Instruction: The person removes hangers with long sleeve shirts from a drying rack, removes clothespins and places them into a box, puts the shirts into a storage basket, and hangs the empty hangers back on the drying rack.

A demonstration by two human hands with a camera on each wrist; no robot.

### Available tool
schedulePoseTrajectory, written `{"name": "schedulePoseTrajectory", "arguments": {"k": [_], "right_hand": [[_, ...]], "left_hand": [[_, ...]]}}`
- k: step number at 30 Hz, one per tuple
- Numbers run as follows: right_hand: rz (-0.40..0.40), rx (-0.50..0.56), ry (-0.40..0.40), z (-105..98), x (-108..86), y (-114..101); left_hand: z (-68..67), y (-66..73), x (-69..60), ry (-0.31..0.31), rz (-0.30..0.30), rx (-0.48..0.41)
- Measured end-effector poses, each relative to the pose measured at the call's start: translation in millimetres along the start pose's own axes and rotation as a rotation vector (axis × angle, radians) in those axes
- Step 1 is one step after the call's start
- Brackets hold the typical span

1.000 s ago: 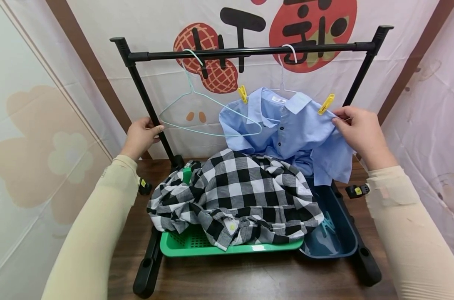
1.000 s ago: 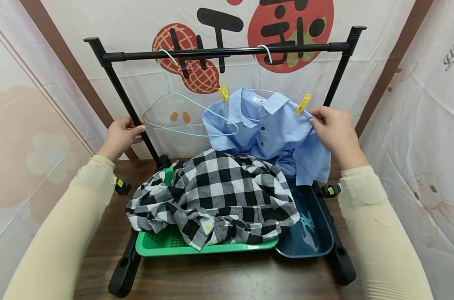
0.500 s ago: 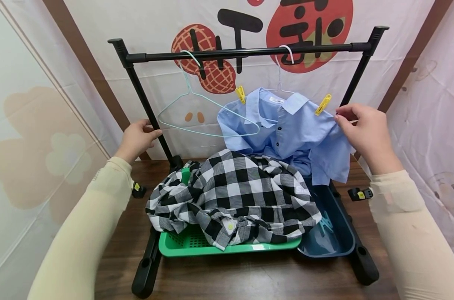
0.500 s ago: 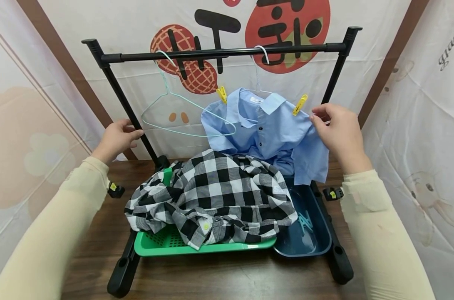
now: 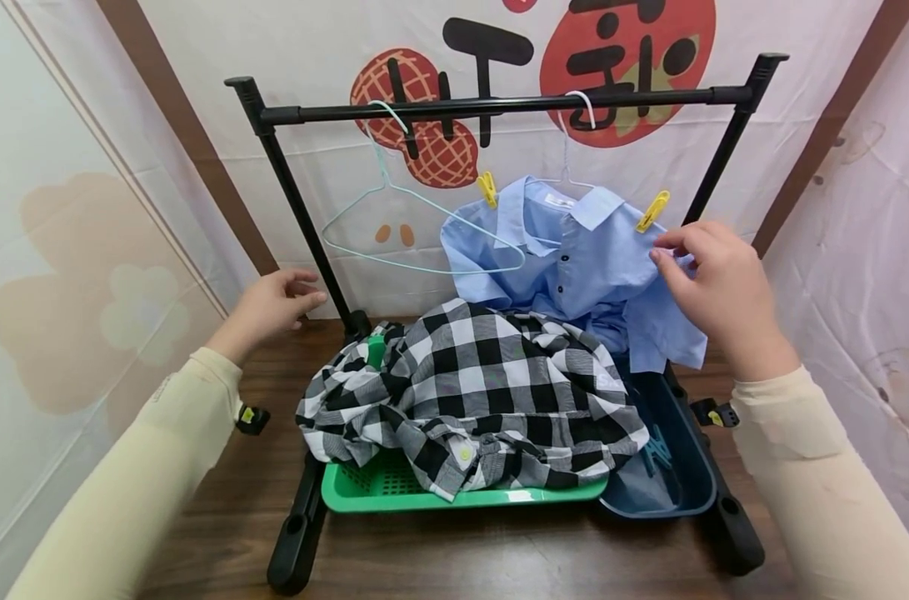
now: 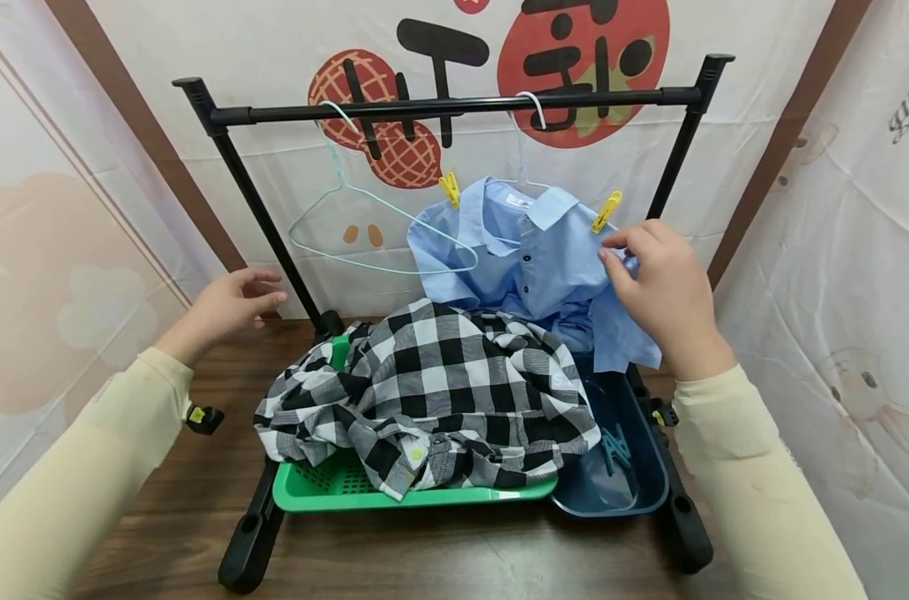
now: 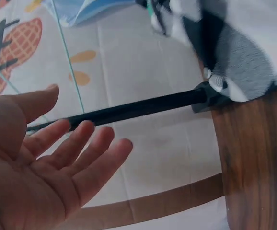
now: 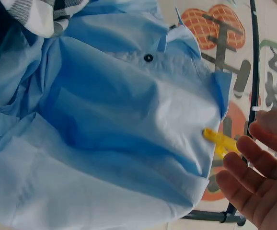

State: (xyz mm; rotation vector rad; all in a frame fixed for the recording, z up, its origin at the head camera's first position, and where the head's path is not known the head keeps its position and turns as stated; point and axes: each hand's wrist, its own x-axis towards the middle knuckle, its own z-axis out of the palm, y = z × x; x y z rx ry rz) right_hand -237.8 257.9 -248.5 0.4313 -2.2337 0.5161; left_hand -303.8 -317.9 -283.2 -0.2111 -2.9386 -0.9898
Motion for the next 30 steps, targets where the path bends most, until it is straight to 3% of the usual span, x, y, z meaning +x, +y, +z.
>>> {"name": "schedulePoseTrajectory", "arguments": {"k": [5, 9, 13, 20, 24, 30], "right_hand": [[-0.086, 0.035, -0.086, 6.7, -7.4, -9.6], [-0.049, 0.068, -0.290, 11.4, -11.8, -17.4], [0.022, 0.079, -0.515, 17.6, -14.1, -23.3], [0.047, 0.097, -0.838, 38.2, -12.3, -27.8], [0.076, 0.126, -1.019, 42.6, -19.0, -26.6], [0.090, 0.103, -1.192, 53.6, -35.9, -27.6]], "left_hand": [[10.6, -1.0, -16.4, -0.146, 0.060, 0.022], [17.4, -1.4, -31.1, -0.243, 0.092, 0.066], [22.1, 0.4, -42.7, -0.356, 0.060, 0.056], [28.4, 7.0, -61.0, -0.551, -0.022, -0.016], [37.2, 11.9, -69.2, -0.601, -0.076, -0.029], [46.8, 14.0, -73.0, -0.576, -0.048, 0.013]]}}
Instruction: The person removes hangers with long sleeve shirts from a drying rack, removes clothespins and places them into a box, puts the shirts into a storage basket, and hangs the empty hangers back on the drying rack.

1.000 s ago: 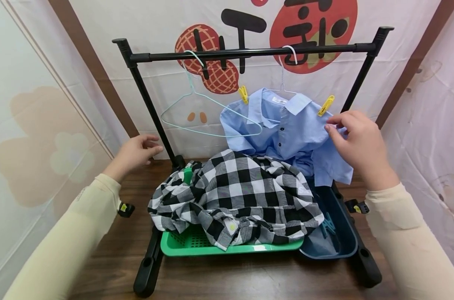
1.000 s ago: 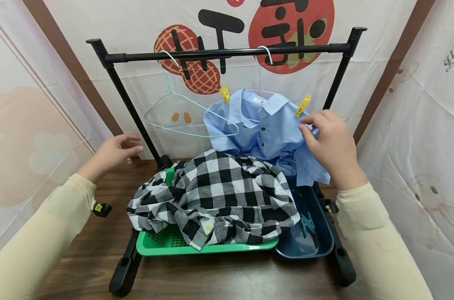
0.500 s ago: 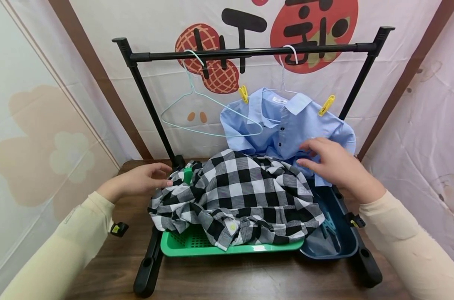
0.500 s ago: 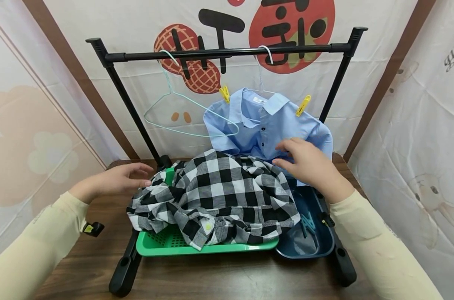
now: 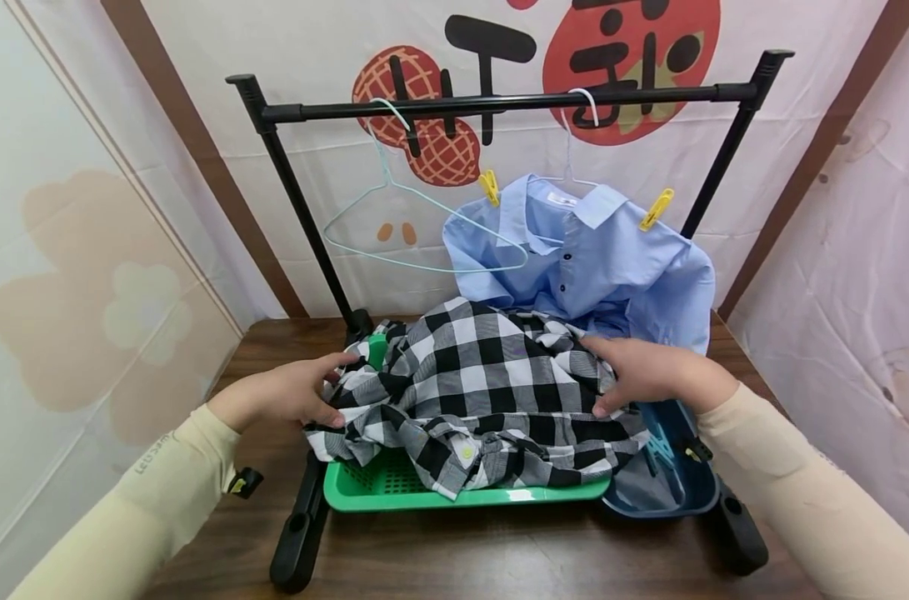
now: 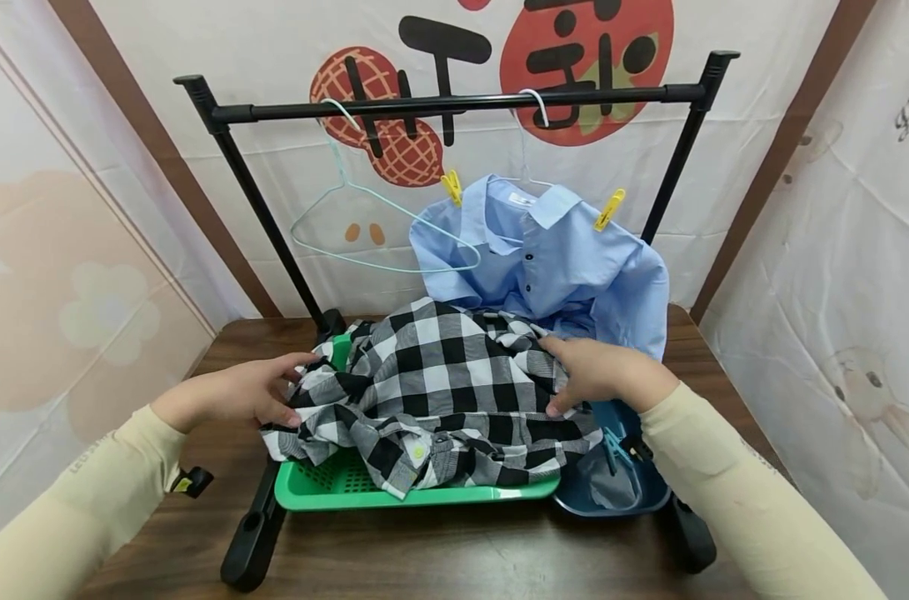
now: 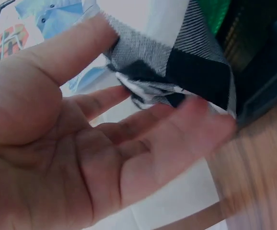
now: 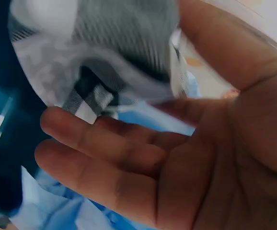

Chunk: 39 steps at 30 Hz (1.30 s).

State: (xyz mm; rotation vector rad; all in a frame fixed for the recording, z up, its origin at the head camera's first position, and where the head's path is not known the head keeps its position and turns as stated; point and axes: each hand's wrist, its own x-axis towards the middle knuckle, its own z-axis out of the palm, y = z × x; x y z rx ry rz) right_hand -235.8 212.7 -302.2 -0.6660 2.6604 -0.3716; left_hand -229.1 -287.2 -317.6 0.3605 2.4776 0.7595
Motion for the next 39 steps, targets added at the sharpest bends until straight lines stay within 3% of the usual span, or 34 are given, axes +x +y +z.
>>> {"name": "schedulePoseTrajectory", "arguments": {"k": [4, 8, 12, 19, 26, 30, 33, 36, 39], "right_hand": [[0.035, -0.036, -0.012, 9.3, 4.1, -4.1], [0.031, -0.056, 0.010, 13.5, 7.4, -9.8], [-0.018, -0.096, 0.056, 13.5, 10.4, -13.3], [-0.113, -0.061, 0.329, -4.1, 10.4, -18.6], [-0.192, 0.026, 0.582, -20.8, 13.7, -56.4], [-0.340, 0.019, 0.655, -18.4, 16.0, -84.0], [-0.491, -0.022, 0.657, -12.8, 18.5, -99.7], [-0.616, -0.091, 0.593, -5.7, 22.2, -110.7], [-0.681, -0.167, 0.475, 2.5, 25.2, -117.5]], "left_hand": [[2.0, -0.2, 4.6, 0.066, 0.018, 0.035], [1.6, 2.2, 11.9, 0.151, 0.046, 0.173], [0.5, 9.0, 16.9, 0.179, 0.087, 0.284], [-8.9, 29.8, 13.6, 0.202, 0.127, 0.311], [-13.8, 67.7, 3.5, 0.337, 0.184, 0.285], [-1.9, 95.5, 0.9, 0.437, 0.286, 0.279], [14.2, 117.2, -2.3, 0.472, 0.375, 0.243], [33.9, 134.2, -5.1, 0.455, 0.455, 0.231], [52.8, 141.9, -4.3, 0.404, 0.510, 0.280]]}}
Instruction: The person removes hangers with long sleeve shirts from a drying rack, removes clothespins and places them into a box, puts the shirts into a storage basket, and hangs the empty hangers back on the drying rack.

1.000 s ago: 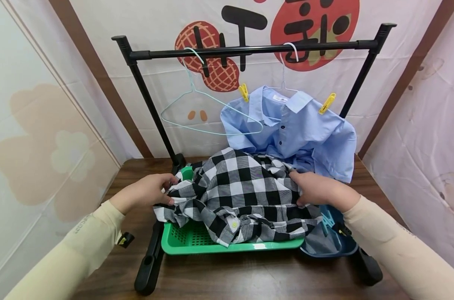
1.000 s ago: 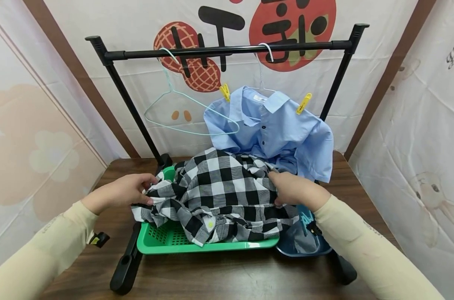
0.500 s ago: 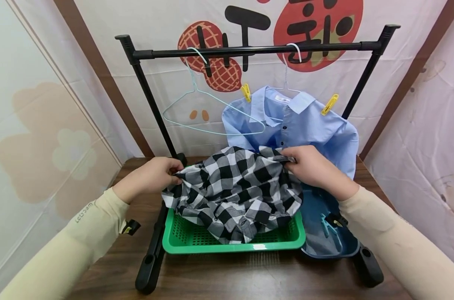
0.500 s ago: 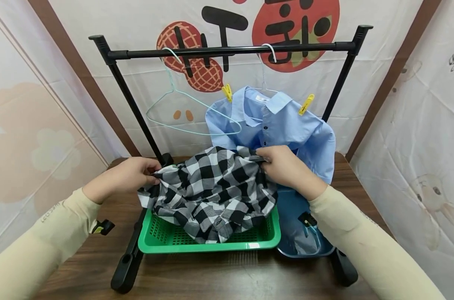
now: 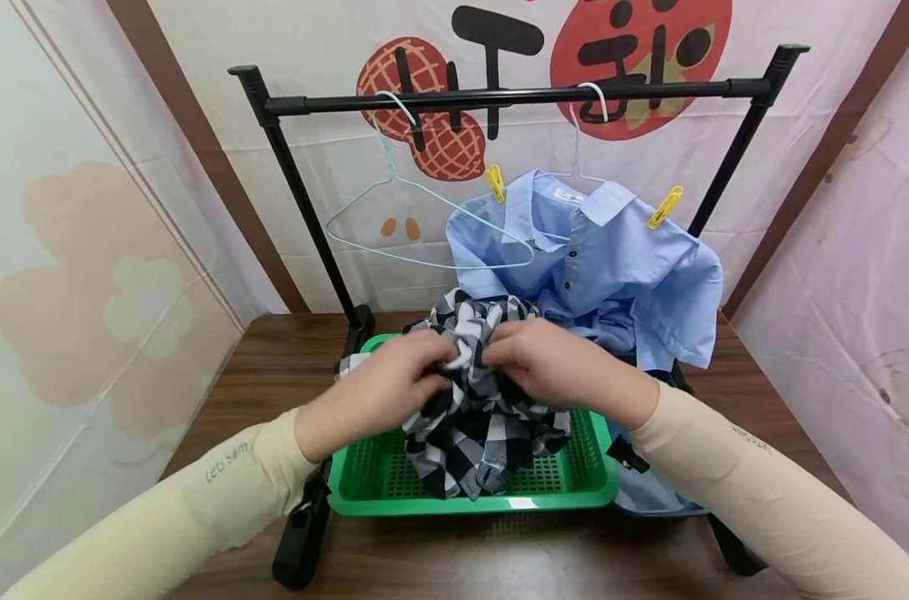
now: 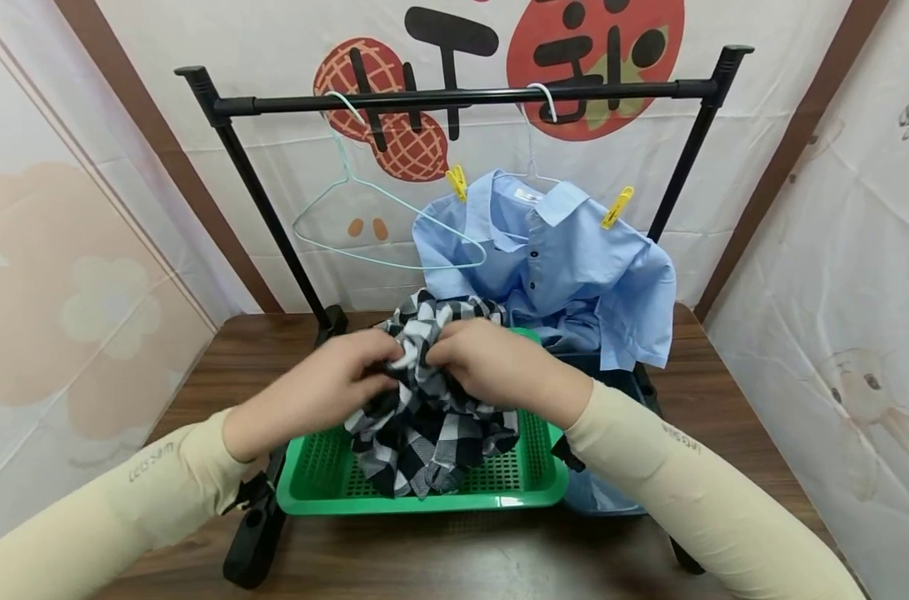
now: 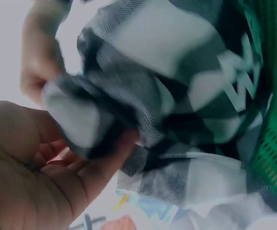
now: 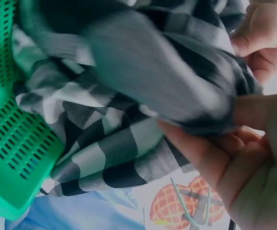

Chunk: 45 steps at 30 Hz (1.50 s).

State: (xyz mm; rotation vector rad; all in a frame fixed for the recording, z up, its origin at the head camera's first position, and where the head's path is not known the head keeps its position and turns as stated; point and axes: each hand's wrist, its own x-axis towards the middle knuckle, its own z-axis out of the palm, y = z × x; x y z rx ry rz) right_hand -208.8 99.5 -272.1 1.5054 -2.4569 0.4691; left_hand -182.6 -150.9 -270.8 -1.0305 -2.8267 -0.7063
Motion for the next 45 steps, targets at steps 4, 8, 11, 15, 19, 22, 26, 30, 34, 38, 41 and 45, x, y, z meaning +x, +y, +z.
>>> {"name": "schedulePoseTrajectory", "arguments": {"k": [4, 8, 11, 15, 19, 22, 26, 30, 34, 38, 41, 45], "right_hand": [[-0.043, -0.009, -0.167, 12.7, -3.7, -1.1], [-0.073, -0.003, -0.274, 30.7, -9.2, 4.2], [-0.088, -0.004, -0.351, 45.4, -12.4, 7.2], [-0.025, 0.006, -0.501, 57.9, -12.6, 4.3], [0.089, 0.014, -0.643, 64.3, -7.9, 1.7], [0.158, 0.020, -0.736, 68.1, -1.2, 2.3], [0.232, 0.042, -0.812, 73.6, 9.1, 4.0], [0.259, 0.046, -0.849, 81.5, 15.7, 8.5], [0.255, 0.047, -0.879, 89.2, 17.1, 15.6], [0.226, 0.075, -0.873, 94.0, 17.2, 20.1], [0.203, 0.092, -0.856, 95.6, 18.1, 20.4], [0.204, 0.116, -0.837, 93.2, 17.7, 20.3]], "left_hand": [[20.8, 0.0, 0.2, -0.103, 0.067, 0.044], [38.1, -9.0, 2.5, -0.238, 0.078, 0.061], [50.1, -13.9, 5.4, -0.367, 0.066, 0.075], [60.0, -12.4, 8.6, -0.519, 0.050, 0.104], [63.5, -8.2, 10.6, -0.614, 0.038, 0.145], [66.8, -7.8, 13.6, -0.662, 0.014, 0.182], [71.8, -10.9, 21.8, -0.704, 0.001, 0.250], [80.0, -18.1, 31.8, -0.729, 0.021, 0.279], [89.8, -28.7, 39.6, -0.744, 0.068, 0.236], [97.2, -41.5, 45.0, -0.722, 0.129, 0.172], [99.4, -48.6, 46.4, -0.707, 0.136, 0.125], [99.2, -52.2, 45.5, -0.679, 0.121, 0.089]]}}
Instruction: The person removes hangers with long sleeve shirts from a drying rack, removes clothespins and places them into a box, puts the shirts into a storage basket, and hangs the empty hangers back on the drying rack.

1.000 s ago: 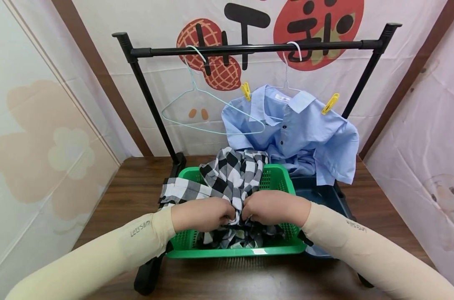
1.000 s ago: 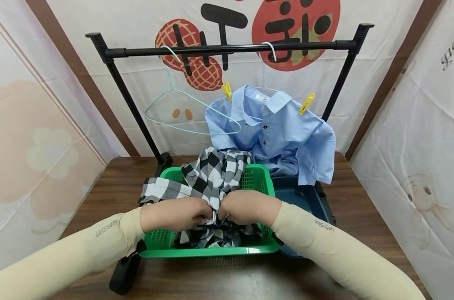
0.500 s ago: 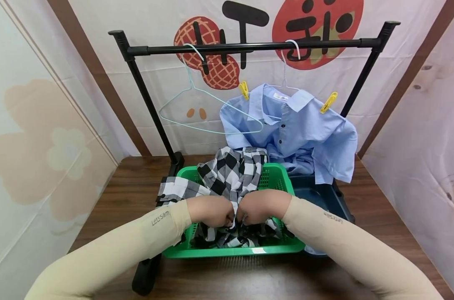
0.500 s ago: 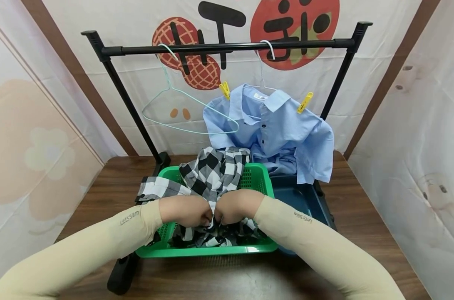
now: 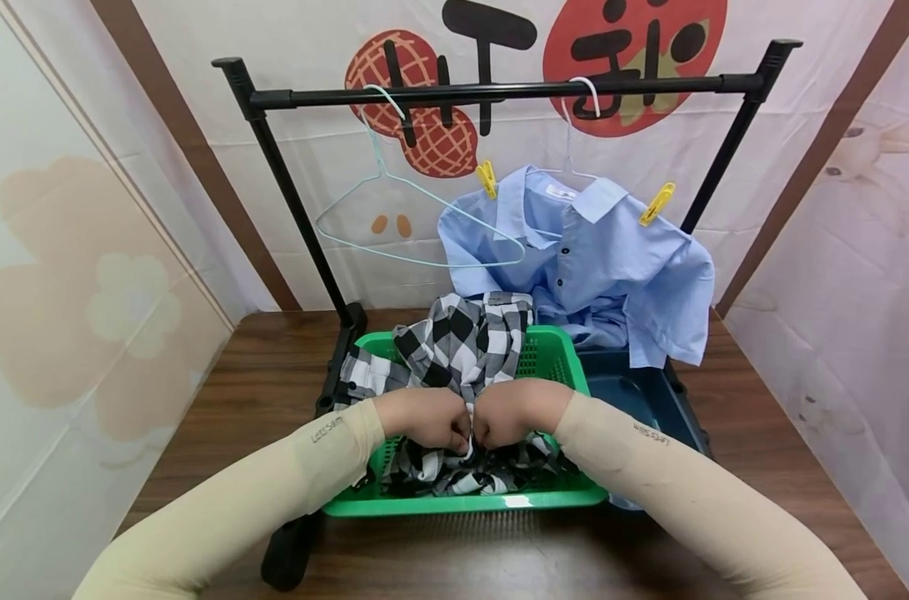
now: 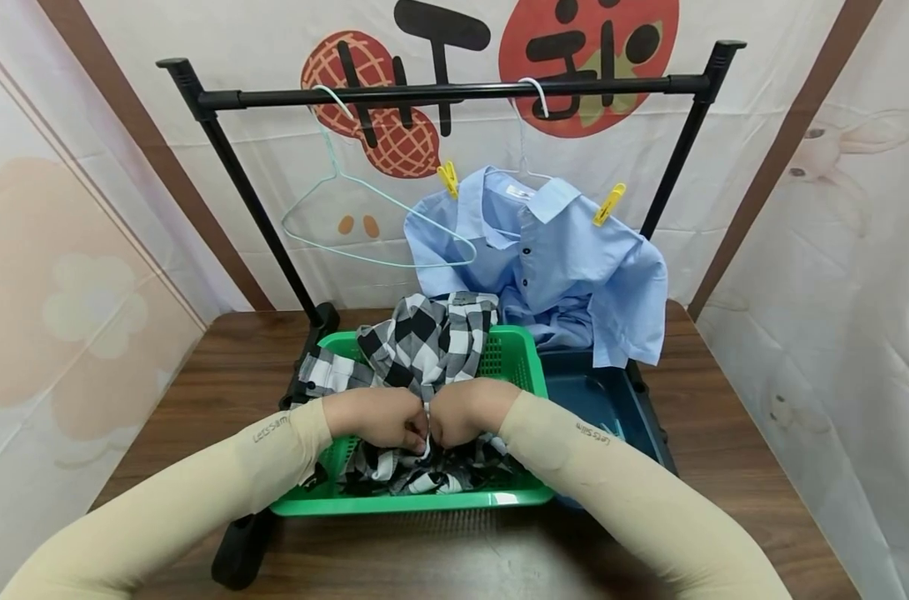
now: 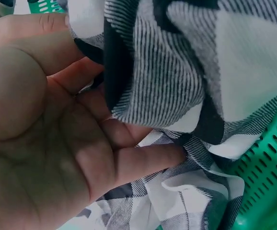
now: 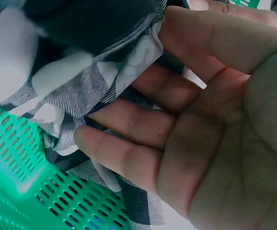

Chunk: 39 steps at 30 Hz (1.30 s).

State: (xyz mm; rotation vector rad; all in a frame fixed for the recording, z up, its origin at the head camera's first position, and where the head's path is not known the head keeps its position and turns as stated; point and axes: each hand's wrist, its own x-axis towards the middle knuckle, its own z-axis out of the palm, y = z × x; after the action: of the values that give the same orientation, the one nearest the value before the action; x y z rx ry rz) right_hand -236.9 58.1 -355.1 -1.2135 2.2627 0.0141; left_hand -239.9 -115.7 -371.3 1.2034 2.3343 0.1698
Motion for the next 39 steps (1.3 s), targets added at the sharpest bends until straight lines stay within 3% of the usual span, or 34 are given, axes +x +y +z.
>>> {"name": "schedulePoseTrajectory", "arguments": {"k": [5, 8, 12, 16, 19, 22, 26, 31, 35, 39], "right_hand": [[-0.040, 0.068, 0.020, -7.1, -9.9, 4.2], [-0.056, 0.082, 0.080, -16.0, -22.4, 9.0], [-0.047, 0.057, 0.274, -30.7, -43.7, 18.2], [-0.003, 0.034, 0.514, -47.9, -57.0, 28.2], [0.091, 0.057, 0.633, -59.7, -58.4, 37.3], [0.195, 0.108, 0.658, -67.5, -52.5, 48.3], [0.279, 0.170, 0.624, -72.0, -36.5, 62.7], [0.341, 0.184, 0.525, -71.7, -13.1, 74.4], [0.341, 0.146, 0.428, -70.4, 1.4, 76.3], [0.340, 0.075, 0.429, -70.1, 7.4, 74.1]], "left_hand": [[0.4, -2.4, -8.6, 0.059, -0.035, -0.026], [-3.5, -2.9, -17.0, 0.135, -0.035, -0.054], [-18.9, -0.6, -29.3, 0.325, -0.051, -0.046], [-42.6, -1.7, -39.4, 0.521, -0.161, -0.049], [-58.2, -6.8, -39.7, 0.592, -0.245, -0.067], [-67.9, -15.1, -32.8, 0.587, -0.315, -0.054], [-75.2, -30.3, -18.2, 0.530, -0.378, -0.025], [-77.8, -59.0, 2.2, 0.409, -0.376, -0.045], [-80.4, -76.1, 13.6, 0.322, -0.369, -0.091], [-84.1, -78.0, 15.5, 0.338, -0.356, -0.110]]}}
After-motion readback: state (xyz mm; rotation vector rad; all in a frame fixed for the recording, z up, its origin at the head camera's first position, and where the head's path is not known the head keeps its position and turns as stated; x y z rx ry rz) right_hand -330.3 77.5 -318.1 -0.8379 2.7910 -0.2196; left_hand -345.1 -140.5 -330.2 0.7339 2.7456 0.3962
